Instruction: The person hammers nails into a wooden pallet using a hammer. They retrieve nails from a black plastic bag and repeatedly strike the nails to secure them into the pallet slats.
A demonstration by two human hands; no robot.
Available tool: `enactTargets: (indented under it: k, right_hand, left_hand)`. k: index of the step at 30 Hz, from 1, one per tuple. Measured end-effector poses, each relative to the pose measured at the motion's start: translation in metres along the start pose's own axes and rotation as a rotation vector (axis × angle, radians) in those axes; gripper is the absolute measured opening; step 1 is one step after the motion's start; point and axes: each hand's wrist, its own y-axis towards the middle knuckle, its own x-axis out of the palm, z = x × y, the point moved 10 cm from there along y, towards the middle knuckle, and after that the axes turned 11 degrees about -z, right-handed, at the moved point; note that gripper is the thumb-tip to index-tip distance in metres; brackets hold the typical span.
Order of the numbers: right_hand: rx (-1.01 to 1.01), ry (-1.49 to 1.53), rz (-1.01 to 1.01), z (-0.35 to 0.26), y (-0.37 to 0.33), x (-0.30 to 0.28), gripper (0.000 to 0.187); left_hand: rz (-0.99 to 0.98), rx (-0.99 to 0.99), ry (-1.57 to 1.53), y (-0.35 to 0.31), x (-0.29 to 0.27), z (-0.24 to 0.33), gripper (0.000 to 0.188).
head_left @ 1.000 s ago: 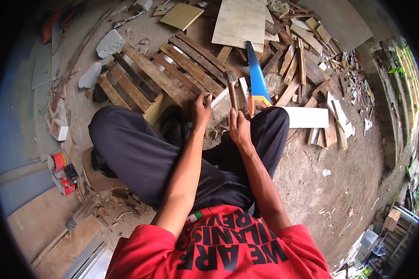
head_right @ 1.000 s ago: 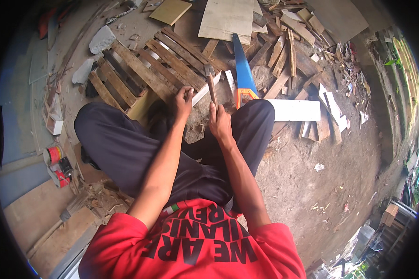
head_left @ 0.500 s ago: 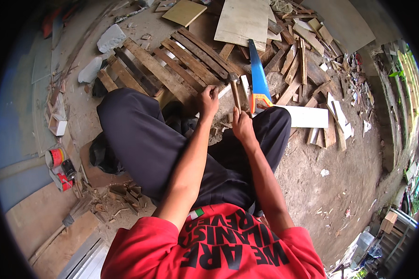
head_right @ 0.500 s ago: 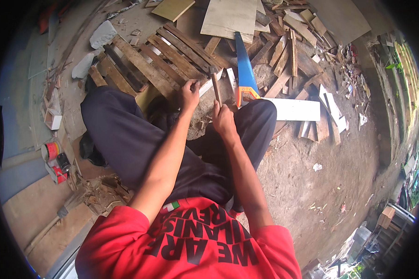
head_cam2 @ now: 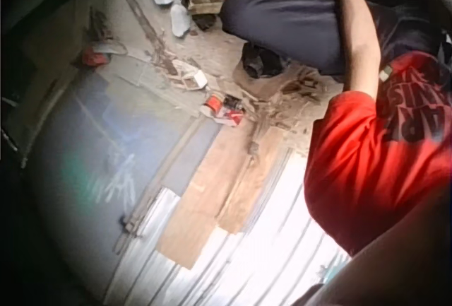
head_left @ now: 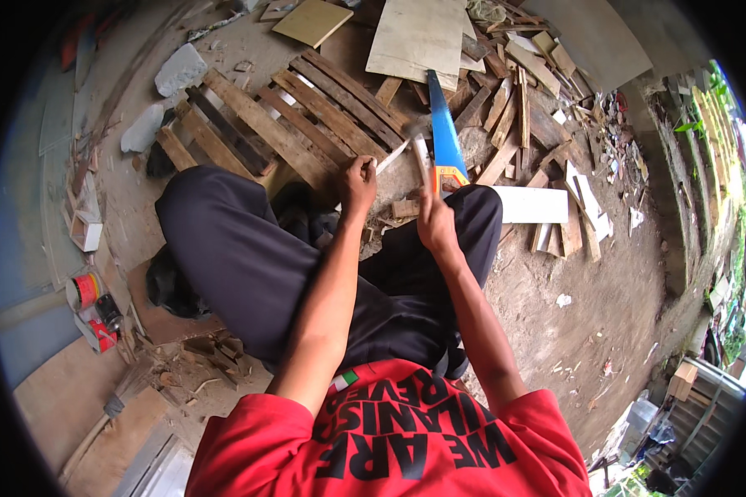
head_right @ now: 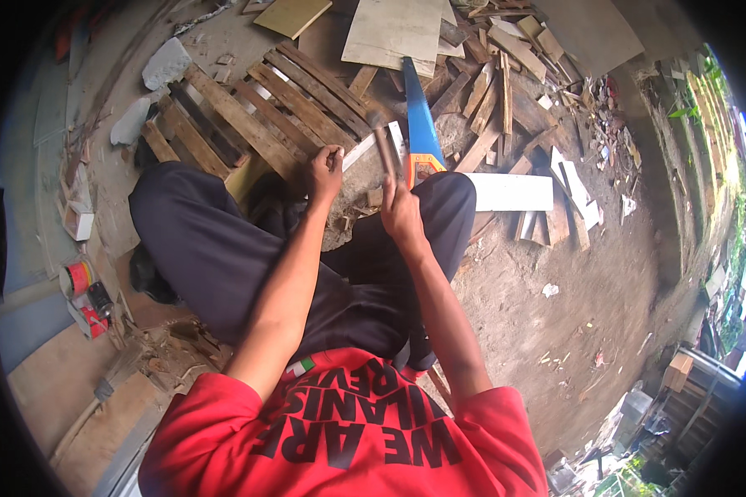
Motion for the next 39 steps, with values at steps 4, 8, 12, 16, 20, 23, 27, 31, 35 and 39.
enactTargets:
  k: [4,8,12,16,20,23,27,31,35,39]
  right_hand:
    - [0.673,0.378,-0.283,0.075,-0.031,0.040,0.061]
    - [0.506,0.720,-0.047,0.037,-0.030,0.005,0.053]
    - [0.584,0.641,-0.004,0.046,-0.038,0.001,0.055]
    - [0.654,0.707,-0.179,0.032,-0.031,0.025,0.052]
    - [0.193,0.485,-0.016,-0.028,-0.002,0.007,0.045]
    - [0.078,0.268,0.000,-0.045,0.002,0.005,0.043]
    - [0.309,0.035,-0.233,-0.004,0.003,0.033,0.052]
    - [0.283,0.328,-0.159,-0.063,0.018,-0.012,0.053]
    - [-0.118,0.446,0.045,-0.155,0.039,-0.086,0.042]
    - [-0.358,0.362,0.160,-0.111,0.027,-0.049,0.038]
  left_hand:
    - [0.075,0.071,-0.135,0.011,-0.016,-0.005,0.015]
    - [0.127,-0.089,-0.227,0.010,-0.020,-0.020,0.026]
    - [0.105,-0.126,-0.117,0.023,-0.013,0.009,0.027]
    - [0.025,-0.108,-0.071,0.035,-0.011,0.001,0.029]
    - [0.009,-0.060,-0.114,0.029,-0.011,0.000,0.027]
    - [0.040,-0.064,-0.188,0.021,-0.009,-0.002,0.024]
    - [0.018,-0.045,-0.224,0.026,-0.008,-0.005,0.021]
    - [-0.016,-0.124,-0.283,0.022,-0.011,-0.022,0.020]
    - [-0.024,-0.105,-0.412,0.020,-0.007,-0.024,0.019]
    - [-0.025,-0.115,-0.414,0.025,-0.001,-0.023,0.020]
